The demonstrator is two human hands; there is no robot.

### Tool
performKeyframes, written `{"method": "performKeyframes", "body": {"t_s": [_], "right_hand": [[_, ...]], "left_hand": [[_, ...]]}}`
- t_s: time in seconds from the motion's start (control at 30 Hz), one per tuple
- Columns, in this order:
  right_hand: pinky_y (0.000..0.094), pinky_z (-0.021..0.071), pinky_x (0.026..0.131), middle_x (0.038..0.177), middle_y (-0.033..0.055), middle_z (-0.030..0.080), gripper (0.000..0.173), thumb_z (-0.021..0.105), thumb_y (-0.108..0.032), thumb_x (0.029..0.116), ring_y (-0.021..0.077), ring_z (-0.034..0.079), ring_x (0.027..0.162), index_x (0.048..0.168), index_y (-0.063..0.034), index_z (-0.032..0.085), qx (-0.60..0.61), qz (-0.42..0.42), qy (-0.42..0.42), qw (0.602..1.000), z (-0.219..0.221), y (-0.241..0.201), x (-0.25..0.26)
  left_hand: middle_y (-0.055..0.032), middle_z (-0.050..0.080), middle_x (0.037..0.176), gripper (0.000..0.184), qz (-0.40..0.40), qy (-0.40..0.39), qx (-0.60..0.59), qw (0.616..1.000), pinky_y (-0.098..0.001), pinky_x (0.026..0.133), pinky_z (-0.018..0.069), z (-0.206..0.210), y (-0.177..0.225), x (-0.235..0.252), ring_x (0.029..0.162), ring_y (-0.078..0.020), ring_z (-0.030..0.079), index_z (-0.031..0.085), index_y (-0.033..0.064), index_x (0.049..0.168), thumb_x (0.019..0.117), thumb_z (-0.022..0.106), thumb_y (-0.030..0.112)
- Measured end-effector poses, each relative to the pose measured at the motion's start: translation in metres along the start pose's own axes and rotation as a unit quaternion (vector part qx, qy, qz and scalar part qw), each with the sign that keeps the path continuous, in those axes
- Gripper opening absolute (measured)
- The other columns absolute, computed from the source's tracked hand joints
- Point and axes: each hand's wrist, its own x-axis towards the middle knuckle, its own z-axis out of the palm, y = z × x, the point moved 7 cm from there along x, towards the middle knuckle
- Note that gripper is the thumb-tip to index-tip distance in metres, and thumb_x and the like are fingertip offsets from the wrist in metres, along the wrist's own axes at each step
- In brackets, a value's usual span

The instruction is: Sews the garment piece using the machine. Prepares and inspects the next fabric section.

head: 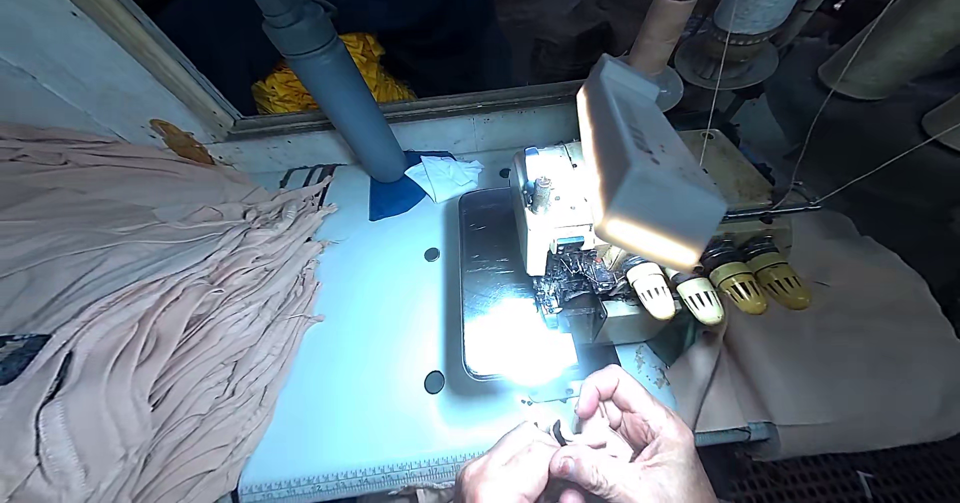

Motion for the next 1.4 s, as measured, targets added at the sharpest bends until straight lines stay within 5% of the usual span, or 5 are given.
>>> {"method": "performKeyframes", "body": {"t_s": [0.43, 0.67, 0.87, 1.03, 1.4], "right_hand": [[0.0093, 0.0409, 0.058, 0.070, 0.0033, 0.059, 0.018, 0.073, -0.007, 0.0854, -0.0021, 0.050, 0.061, 0.098, 0.0025, 0.064, -0.221, -0.150, -0.077, 0.961, -0.020, -0.011, 0.006], [0.0146, 0.0521, 0.082, 0.092, 0.0057, 0.065, 0.011, 0.074, -0.012, 0.0901, 0.0042, 0.062, 0.093, 0.091, -0.0029, 0.068, -0.149, -0.195, -0.029, 0.969, -0.009, -0.011, 0.003], [0.0143, 0.0484, 0.063, 0.070, -0.0136, 0.063, 0.027, 0.056, -0.005, 0.0967, -0.0066, 0.058, 0.067, 0.075, -0.0185, 0.067, 0.114, 0.064, -0.074, 0.989, -0.005, 0.007, 0.005], [0.0177, 0.0523, 0.067, 0.071, -0.0122, 0.065, 0.038, 0.046, -0.004, 0.1018, -0.0039, 0.062, 0.069, 0.076, -0.0180, 0.070, 0.154, 0.106, -0.077, 0.979, 0.003, 0.012, 0.001], [0.0338, 0.0617, 0.072, 0.076, -0.0006, 0.069, 0.033, 0.047, -0.031, 0.1089, 0.0128, 0.070, 0.071, 0.091, -0.0159, 0.071, 0.220, 0.032, -0.040, 0.974, -0.024, -0.005, 0.008]], "left_hand": [[-0.0096, 0.071, 0.091, 0.002, -0.002, 0.027, -0.086, 0.996, -0.0113, 0.065, 0.0494, -0.025, -0.010, 0.003, 0.073, 0.0020, 0.060, 0.067, -0.0056, 0.085, 0.0858, 0.066, -0.005], [-0.0126, 0.066, 0.078, 0.008, -0.014, -0.029, -0.075, 0.997, -0.0137, 0.057, 0.0431, -0.010, -0.011, 0.002, 0.062, -0.0014, 0.053, 0.066, -0.0077, 0.088, 0.0895, 0.062, 0.000], [0.0135, 0.067, 0.081, 0.025, -0.167, -0.038, -0.314, 0.934, -0.0140, 0.064, 0.0492, -0.010, -0.027, -0.001, 0.071, 0.0075, 0.059, 0.064, 0.0141, 0.090, 0.0892, 0.050, -0.006], [0.0126, 0.065, 0.074, 0.027, -0.243, -0.075, -0.448, 0.857, -0.0142, 0.058, 0.0462, -0.001, -0.043, -0.009, 0.062, 0.0061, 0.056, 0.068, 0.0193, 0.089, 0.0927, 0.048, 0.001], [-0.0009, 0.070, 0.107, 0.024, -0.062, -0.139, -0.181, 0.972, -0.0102, 0.063, 0.0434, -0.037, -0.038, 0.000, 0.074, 0.0078, 0.053, 0.065, 0.0006, 0.113, 0.0903, 0.070, 0.009]]}}
